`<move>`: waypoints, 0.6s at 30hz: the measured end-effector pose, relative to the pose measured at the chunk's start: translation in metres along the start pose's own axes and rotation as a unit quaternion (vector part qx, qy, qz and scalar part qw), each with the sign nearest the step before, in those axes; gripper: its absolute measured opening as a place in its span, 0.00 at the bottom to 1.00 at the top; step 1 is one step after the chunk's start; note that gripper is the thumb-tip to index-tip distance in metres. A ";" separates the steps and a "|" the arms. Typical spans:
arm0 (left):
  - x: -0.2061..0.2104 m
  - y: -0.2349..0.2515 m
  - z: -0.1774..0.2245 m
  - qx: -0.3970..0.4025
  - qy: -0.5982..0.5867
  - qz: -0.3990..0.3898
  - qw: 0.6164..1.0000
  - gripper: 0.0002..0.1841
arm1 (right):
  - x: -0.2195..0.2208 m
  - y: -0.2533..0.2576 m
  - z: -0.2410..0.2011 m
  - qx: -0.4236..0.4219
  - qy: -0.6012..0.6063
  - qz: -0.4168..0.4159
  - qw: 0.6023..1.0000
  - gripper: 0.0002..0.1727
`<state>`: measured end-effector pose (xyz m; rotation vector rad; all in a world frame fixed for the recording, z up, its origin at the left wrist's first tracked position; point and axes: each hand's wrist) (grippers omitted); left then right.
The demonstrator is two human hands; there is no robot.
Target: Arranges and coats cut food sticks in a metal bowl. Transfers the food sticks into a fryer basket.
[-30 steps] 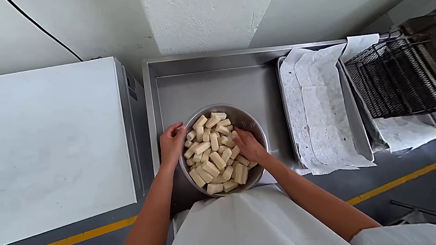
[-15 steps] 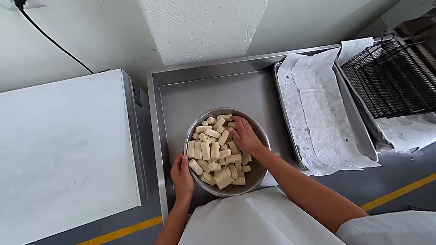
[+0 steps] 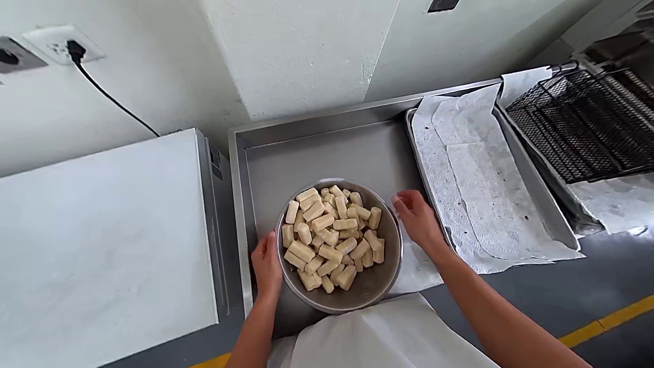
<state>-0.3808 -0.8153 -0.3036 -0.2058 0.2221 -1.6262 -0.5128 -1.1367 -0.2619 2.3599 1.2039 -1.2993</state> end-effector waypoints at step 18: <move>0.023 0.001 0.014 -0.031 0.019 -0.028 0.999 0.15 | 0.020 -0.040 0.022 0.139 0.210 0.013 0.968 0.25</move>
Point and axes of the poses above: each hand's wrist, its own y-axis towards the middle knuckle, its own x-axis out of the palm, z = x × y, and after that the axes turned 12 degrees about -y, right-handed
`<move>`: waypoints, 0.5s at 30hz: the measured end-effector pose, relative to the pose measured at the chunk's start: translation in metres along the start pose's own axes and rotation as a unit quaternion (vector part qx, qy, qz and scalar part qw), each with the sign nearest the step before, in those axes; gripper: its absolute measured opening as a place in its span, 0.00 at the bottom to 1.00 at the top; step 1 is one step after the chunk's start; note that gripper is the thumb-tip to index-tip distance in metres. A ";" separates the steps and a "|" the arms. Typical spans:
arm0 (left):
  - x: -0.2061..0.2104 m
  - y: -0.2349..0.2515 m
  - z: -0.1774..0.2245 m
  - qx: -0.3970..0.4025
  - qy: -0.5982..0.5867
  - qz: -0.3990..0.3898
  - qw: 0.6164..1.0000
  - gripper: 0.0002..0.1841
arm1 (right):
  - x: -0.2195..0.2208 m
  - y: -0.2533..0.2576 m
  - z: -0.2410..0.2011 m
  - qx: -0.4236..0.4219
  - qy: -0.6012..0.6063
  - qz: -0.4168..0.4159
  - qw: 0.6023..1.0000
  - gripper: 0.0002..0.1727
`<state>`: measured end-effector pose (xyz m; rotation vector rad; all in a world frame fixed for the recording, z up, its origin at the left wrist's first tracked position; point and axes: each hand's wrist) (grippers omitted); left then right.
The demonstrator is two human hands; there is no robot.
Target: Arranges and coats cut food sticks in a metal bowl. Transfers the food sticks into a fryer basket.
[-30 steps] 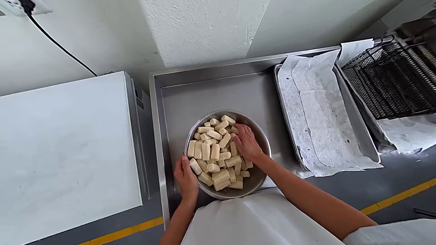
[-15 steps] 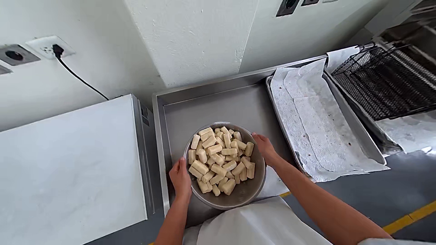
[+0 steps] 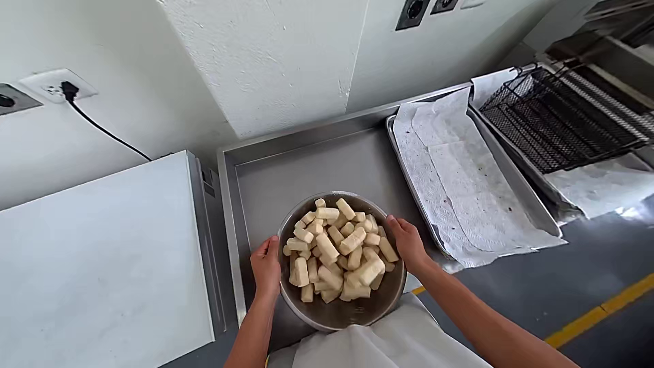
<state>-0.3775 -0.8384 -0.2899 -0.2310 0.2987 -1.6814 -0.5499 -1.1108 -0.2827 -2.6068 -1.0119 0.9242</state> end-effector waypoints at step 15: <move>0.004 0.005 0.002 0.061 0.036 -0.010 0.997 0.24 | 0.000 -0.007 0.003 -0.029 -0.028 0.039 0.998 0.26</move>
Point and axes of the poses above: each hand's wrist, its own y-axis towards the middle knuckle, its own x-axis out of the palm, z = x × y, and after that the axes turned 12 degrees about -y, right-handed
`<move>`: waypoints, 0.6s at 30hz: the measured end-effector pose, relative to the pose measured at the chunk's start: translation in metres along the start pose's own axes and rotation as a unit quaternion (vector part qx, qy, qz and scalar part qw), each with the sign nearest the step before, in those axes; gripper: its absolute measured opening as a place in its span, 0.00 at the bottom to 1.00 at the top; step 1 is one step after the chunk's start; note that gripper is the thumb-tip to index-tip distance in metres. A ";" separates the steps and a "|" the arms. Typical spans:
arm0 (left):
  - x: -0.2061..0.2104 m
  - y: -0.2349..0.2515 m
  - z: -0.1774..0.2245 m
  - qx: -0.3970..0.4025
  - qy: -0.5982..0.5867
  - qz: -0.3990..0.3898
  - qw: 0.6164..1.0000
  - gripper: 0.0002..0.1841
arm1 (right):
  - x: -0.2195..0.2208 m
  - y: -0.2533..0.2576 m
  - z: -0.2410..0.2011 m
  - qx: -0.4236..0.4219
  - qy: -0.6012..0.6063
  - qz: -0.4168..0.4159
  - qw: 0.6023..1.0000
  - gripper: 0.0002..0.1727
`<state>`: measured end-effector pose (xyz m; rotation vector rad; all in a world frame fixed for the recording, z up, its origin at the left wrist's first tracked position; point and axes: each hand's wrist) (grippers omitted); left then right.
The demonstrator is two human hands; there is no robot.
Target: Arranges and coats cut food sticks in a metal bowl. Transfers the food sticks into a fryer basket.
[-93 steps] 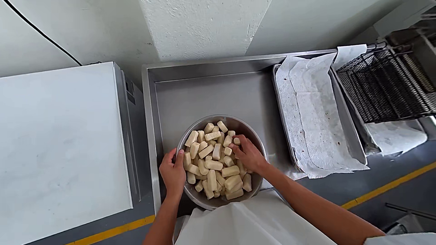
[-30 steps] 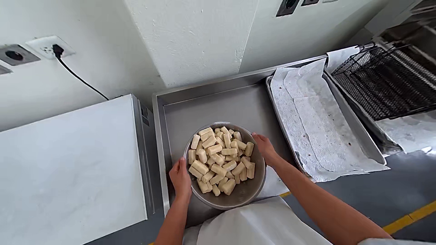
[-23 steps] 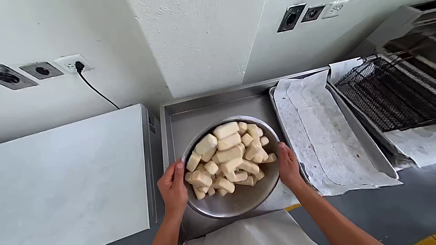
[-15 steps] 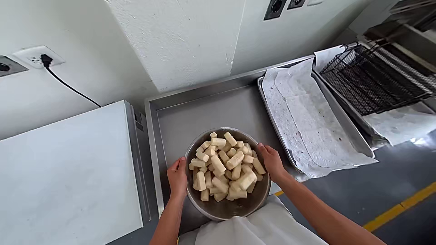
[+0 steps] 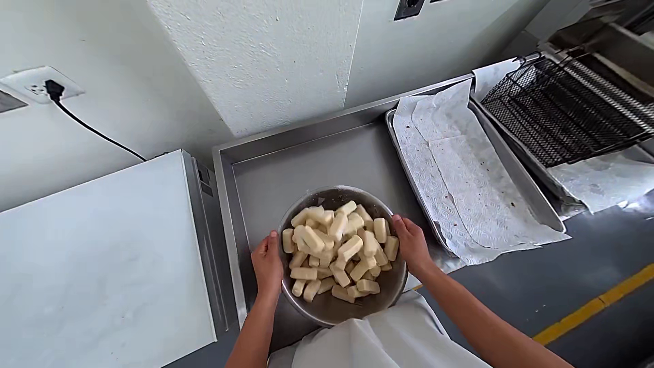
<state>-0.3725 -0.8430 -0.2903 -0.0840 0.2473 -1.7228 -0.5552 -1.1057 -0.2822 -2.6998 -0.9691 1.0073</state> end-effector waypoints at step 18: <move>0.005 0.026 -0.001 -0.021 0.034 -0.041 0.998 0.24 | -0.012 0.037 -0.009 -0.046 -0.185 -0.047 0.981 0.19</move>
Point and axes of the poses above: each hand's wrist, its own y-axis towards the middle knuckle, its own x-axis out of the palm, z = x × y, and after that the axes turned 12 degrees about -y, right-handed
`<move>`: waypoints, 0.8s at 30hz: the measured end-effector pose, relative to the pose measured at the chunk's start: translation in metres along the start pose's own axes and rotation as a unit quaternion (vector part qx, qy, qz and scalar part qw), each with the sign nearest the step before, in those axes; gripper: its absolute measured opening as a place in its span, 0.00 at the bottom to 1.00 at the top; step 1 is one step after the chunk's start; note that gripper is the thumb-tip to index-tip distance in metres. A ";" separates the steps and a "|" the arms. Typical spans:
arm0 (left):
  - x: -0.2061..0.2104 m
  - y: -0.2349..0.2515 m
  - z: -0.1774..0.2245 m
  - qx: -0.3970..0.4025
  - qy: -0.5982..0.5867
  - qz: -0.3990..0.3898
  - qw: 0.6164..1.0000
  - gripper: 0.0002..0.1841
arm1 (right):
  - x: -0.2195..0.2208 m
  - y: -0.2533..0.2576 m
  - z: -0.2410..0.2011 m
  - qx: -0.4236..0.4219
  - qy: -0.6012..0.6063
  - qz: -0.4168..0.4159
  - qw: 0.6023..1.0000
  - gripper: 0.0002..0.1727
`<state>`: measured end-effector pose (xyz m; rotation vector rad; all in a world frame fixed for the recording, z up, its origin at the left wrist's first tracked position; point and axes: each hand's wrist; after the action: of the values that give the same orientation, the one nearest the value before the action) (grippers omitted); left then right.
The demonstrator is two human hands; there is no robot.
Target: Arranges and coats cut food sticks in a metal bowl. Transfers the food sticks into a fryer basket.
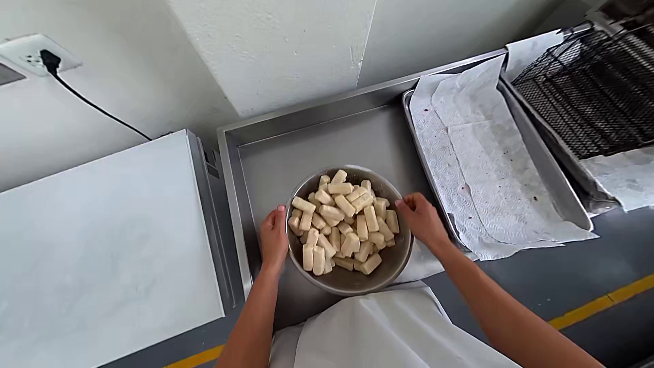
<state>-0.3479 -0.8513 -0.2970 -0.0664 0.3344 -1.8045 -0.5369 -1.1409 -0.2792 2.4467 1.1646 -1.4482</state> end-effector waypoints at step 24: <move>0.020 -0.078 0.078 0.091 -0.070 -0.212 0.970 0.23 | -0.027 -0.029 -0.086 -0.190 0.215 -0.138 0.948 0.13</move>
<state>-0.4093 -0.8683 -0.2044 -0.1443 0.0531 -2.2335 -0.5002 -1.1000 -0.2021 2.4448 1.7376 -0.6391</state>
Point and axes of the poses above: each hand's wrist, its own y-axis towards the middle knuckle, its own x-axis out of the palm, z = x × y, and after that the axes turned 12 degrees about -y, right-handed
